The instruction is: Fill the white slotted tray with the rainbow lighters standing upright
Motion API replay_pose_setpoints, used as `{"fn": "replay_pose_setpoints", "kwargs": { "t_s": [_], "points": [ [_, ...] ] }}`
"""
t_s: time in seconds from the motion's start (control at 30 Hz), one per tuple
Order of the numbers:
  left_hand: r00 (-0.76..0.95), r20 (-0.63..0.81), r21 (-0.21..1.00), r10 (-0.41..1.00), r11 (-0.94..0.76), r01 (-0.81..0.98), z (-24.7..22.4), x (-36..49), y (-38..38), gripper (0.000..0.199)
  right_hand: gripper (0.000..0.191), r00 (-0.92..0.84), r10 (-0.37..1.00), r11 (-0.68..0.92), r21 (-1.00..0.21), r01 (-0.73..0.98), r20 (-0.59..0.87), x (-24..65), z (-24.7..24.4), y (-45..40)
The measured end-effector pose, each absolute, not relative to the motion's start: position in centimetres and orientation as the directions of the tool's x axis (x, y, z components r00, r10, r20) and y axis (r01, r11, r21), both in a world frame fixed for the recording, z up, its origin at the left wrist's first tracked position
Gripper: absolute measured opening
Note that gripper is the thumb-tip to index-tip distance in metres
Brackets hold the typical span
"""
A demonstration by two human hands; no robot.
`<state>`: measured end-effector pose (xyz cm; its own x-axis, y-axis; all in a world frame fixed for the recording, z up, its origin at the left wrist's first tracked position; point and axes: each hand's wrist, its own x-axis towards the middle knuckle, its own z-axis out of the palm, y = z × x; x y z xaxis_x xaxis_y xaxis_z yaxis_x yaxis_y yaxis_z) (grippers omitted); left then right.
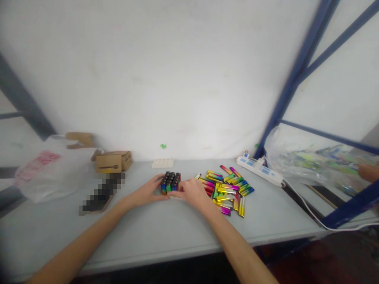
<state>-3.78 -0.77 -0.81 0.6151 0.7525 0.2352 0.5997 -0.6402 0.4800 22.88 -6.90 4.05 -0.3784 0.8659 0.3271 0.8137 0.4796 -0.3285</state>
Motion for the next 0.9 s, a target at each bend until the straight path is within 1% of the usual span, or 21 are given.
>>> {"fn": "replay_pose_setpoints", "kwargs": {
  "t_s": [0.1, 0.13, 0.2, 0.27, 0.37, 0.43, 0.5, 0.53, 0.6, 0.7, 0.77, 0.83, 0.9],
  "points": [
    [0.618, 0.218, 0.467, 0.756, -0.636, 0.614, -1.4, -4.1, -0.3, 0.088, 0.062, -0.298, 0.856, 0.463, -0.366, 0.807, 0.423, 25.7, 4.7, -6.3],
    [0.62, 0.222, 0.461, 0.752, -0.642, 0.613, -1.6, -4.2, -0.1, 0.089, 0.063, -0.241, 0.859, 0.424, -0.364, 0.829, 0.452, 27.1, 4.9, -5.9],
    [0.625, 0.24, 0.45, 0.742, -0.656, 0.606, -1.9, -4.3, 0.2, 0.087, 0.059, -0.074, 0.875, 0.275, -0.367, 0.889, 0.478, 30.3, 5.3, -4.8],
    [0.631, 0.251, 0.444, 0.734, -0.666, 0.599, -2.0, -4.3, 0.2, 0.085, 0.044, 0.005, 0.904, 0.161, -0.351, 0.922, 0.428, 33.6, 5.6, -3.5],
    [0.621, 0.226, 0.454, 0.751, -0.645, 0.615, -1.6, -4.1, 0.1, 0.089, 0.029, 0.074, 0.956, 0.015, -0.298, 0.954, 0.283, 38.0, 5.3, -1.3],
    [0.61, 0.196, 0.474, 0.768, -0.619, 0.626, -1.3, -4.0, -0.1, 0.092, 0.027, 0.134, 0.968, -0.082, -0.235, 0.968, 0.214, 39.9, 4.7, 0.1],
    [0.603, 0.185, 0.489, 0.776, -0.605, 0.628, -1.1, -3.9, -0.1, 0.095, 0.037, 0.172, 0.959, -0.132, -0.182, 0.974, 0.226, 40.9, 3.8, 1.3],
    [0.606, 0.187, 0.491, 0.773, -0.608, 0.624, -1.0, -3.8, -0.1, 0.094, 0.039, 0.169, 0.962, -0.135, -0.164, 0.977, 0.215, 41.2, 3.3, 1.8],
    [0.611, 0.198, 0.497, 0.767, -0.616, 0.612, -1.1, -3.8, -0.1, 0.093, 0.035, 0.133, 0.975, -0.108, -0.142, 0.984, 0.18, 41.2, 2.5, 2.5],
    [0.618, 0.205, 0.5, 0.759, -0.624, 0.601, -1.1, -3.8, -0.1, 0.092, 0.03, 0.064, 0.987, -0.043, -0.142, 0.989, 0.148, 40.7, 1.9, 2.9],
    [0.621, 0.205, 0.499, 0.757, -0.626, 0.599, -1.0, -3.9, -0.2, 0.09, 0.028, 0.029, 0.987, -0.003, -0.162, 0.987, 0.159, 40.2, 2.0, 2.8],
    [0.621, 0.198, 0.502, 0.759, -0.622, 0.6, -0.9, -3.8, -0.2, 0.09, 0.025, 0.003, 0.977, 0.049, -0.238, 0.97, 0.214, 39.7, 2.5, 2.6],
    [0.619, 0.184, 0.508, 0.763, -0.613, 0.605, -0.8, -3.8, -0.2, 0.091, 0.023, 0.001, 0.954, 0.124, -0.401, 0.908, 0.299, 39.2, 3.2, 2.2]
  ]
}}
